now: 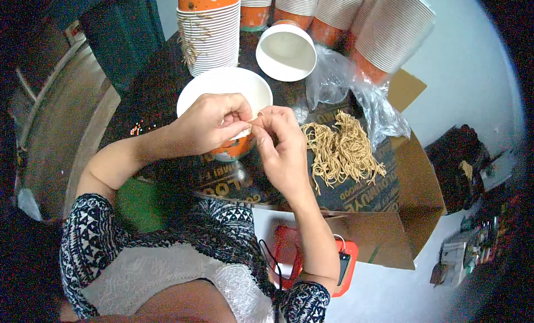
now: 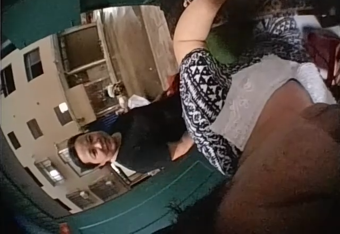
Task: Attaching and tying thin strings or handles onto paper buckets.
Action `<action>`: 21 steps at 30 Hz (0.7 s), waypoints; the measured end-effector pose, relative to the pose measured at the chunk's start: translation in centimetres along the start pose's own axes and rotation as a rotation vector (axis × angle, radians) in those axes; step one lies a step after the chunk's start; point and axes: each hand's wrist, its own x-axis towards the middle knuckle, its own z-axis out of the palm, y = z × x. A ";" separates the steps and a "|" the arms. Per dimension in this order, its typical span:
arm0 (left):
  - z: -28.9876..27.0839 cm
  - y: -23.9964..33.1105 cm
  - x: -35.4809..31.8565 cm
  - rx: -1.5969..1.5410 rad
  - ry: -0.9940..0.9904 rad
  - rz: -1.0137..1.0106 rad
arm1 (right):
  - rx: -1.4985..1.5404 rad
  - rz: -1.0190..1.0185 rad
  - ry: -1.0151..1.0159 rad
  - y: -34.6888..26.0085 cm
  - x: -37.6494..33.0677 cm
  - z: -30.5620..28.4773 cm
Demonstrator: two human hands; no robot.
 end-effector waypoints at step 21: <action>-0.6 -0.9 1.0 -0.053 -0.025 -0.145 | -0.539 -0.508 0.246 1.0 -1.8 1.3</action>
